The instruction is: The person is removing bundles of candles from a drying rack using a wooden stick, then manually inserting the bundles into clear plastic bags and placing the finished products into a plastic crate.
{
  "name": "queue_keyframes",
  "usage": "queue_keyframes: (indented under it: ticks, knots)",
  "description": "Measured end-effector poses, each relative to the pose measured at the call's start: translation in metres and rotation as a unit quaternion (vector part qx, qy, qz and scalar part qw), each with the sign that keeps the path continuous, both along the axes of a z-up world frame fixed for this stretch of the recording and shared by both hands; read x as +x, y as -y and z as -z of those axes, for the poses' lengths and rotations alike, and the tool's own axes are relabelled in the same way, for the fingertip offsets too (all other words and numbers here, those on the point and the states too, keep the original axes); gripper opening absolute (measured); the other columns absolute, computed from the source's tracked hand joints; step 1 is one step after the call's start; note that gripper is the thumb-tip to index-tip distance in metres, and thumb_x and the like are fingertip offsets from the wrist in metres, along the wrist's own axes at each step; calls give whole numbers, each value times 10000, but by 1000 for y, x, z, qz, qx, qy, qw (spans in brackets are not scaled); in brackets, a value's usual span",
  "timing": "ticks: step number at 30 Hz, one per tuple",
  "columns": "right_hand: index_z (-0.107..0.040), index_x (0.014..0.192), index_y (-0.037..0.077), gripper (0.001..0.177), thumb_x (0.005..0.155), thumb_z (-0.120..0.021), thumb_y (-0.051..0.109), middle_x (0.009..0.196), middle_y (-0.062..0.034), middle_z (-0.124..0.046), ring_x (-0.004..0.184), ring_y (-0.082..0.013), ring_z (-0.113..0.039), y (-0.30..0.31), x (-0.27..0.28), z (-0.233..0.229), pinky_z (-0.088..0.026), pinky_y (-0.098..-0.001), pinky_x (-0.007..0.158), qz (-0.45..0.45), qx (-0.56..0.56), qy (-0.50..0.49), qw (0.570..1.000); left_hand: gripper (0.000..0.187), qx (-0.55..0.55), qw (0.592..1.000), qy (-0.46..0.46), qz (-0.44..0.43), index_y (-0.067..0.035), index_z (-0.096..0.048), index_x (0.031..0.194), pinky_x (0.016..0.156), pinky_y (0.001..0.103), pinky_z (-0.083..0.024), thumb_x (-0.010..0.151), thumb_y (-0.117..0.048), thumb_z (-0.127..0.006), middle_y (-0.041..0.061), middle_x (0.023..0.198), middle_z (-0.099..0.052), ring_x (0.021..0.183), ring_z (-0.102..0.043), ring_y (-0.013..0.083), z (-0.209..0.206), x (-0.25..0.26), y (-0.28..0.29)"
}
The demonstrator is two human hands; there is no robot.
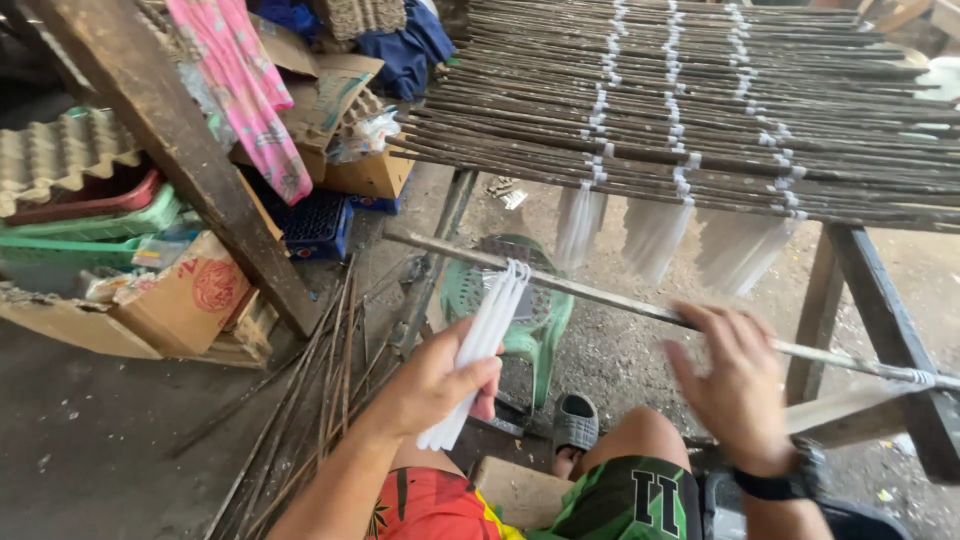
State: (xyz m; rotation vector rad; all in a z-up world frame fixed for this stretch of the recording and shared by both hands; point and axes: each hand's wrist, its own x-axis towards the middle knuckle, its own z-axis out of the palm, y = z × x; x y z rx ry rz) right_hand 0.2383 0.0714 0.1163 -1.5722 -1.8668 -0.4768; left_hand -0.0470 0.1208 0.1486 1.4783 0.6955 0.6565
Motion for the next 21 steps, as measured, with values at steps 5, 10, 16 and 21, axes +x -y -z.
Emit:
queue_keyframes:
  ticks: [5, 10, 16, 21]
  knots:
    - [-530, 1072, 39, 261, 818, -511, 97, 951, -104, -581, 827, -228, -559, -18, -60, -40, -461, -339, 687, -125, 41, -3, 991, 294, -6, 996, -90, 6, -12, -396, 1092, 545, 261, -560, 839, -138, -477, 82, 713, -565, 557, -602, 142, -5, 19, 20]
    - [-495, 1131, 58, 311, 835, -419, -3, 942, -98, -540, 781, -249, -527, -23, -79, -61, -435, -341, 597, -214, 8, -25, 977, 196, -24, 997, -73, -2, -39, -410, 1008, 541, 246, -532, 856, -152, -464, 73, 709, -542, 537, -605, 159, -5, 16, 25]
    - [-484, 1198, 128, 406, 827, -397, -11, 915, -65, -511, 624, -194, -502, -16, -67, -61, -412, -301, 498, -198, -40, -55, 978, 513, -6, 999, 27, 29, 21, -345, 1240, 512, 209, -542, 827, -246, -492, 52, 698, -572, 552, -587, 108, -1, -12, 8]
    - [-484, 1200, 147, 352, 857, -439, 77, 885, -72, -484, 667, -214, -486, -17, -66, -51, -397, -312, 532, -182, -15, -35, 983, 425, -138, 987, 81, 22, 59, -384, 1153, 515, 269, -524, 799, -133, -520, 98, 700, -539, 540, -568, 162, 0, -10, 17]
